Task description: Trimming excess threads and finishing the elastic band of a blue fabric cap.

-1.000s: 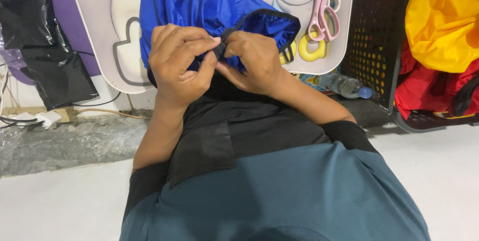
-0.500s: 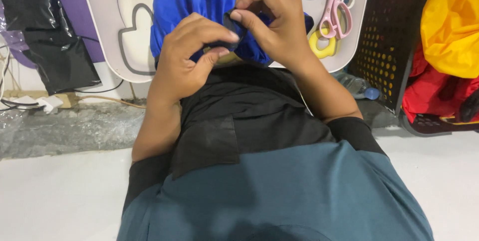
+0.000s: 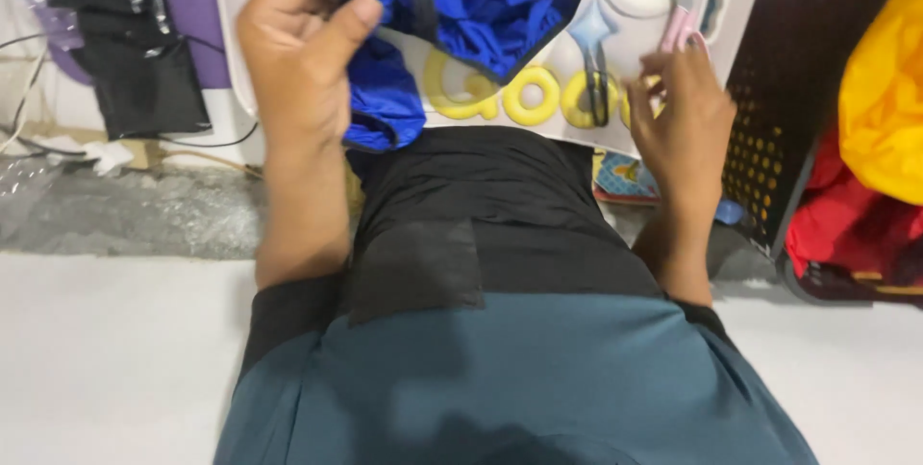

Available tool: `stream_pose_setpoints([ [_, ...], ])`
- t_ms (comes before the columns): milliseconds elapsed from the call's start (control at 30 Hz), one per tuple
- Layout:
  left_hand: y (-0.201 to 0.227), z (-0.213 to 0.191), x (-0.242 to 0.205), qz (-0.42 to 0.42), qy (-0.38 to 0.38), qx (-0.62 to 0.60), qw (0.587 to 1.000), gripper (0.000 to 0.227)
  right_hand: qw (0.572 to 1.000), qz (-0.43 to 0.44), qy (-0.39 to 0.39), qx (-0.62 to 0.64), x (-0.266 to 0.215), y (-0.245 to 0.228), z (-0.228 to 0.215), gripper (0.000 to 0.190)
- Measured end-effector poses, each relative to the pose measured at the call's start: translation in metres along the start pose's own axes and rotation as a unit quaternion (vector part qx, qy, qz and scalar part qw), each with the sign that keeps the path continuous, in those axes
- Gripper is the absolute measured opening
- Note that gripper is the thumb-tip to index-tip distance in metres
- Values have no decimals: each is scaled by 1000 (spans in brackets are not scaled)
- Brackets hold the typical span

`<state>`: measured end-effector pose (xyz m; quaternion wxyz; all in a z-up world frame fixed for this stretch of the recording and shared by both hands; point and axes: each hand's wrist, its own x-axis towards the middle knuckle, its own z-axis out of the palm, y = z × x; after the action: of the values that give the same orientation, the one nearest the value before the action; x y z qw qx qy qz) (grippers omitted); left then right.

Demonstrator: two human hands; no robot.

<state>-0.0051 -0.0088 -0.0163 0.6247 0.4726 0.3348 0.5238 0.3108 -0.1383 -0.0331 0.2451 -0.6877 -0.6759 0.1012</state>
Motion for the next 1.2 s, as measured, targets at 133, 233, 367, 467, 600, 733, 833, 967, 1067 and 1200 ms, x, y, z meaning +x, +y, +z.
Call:
stream_pose_setpoints([
  [133,-1,7,1,-2,14,5,1000,38,995,38,-66,-62,-15,2,31,41],
  [233,-1,13,-1,25,3,26,999,39,988,77,-77,-109,-17,0,48,53],
  [367,3,18,-3,24,-12,49,998,34,994,78,-46,-68,-15,4,55,48],
  [467,5,21,-4,32,-18,64,997,32,993,74,-43,-84,-17,9,51,44],
  [600,4,23,-6,51,-24,90,994,32,989,80,-3,-125,-19,2,33,31],
  [733,4,27,-7,65,-28,90,993,31,993,48,54,-93,-7,-14,15,38],
  [833,6,31,-8,72,-31,139,987,32,997,29,69,-5,6,-34,7,41],
  [967,9,36,-9,83,-48,167,981,33,991,-54,74,102,17,-58,8,38],
  [1067,8,41,-10,100,-53,196,974,34,985,-83,61,138,22,-69,11,34],
  [1200,8,47,-13,112,-56,226,966,35,984,-90,22,154,31,-88,12,37],
])
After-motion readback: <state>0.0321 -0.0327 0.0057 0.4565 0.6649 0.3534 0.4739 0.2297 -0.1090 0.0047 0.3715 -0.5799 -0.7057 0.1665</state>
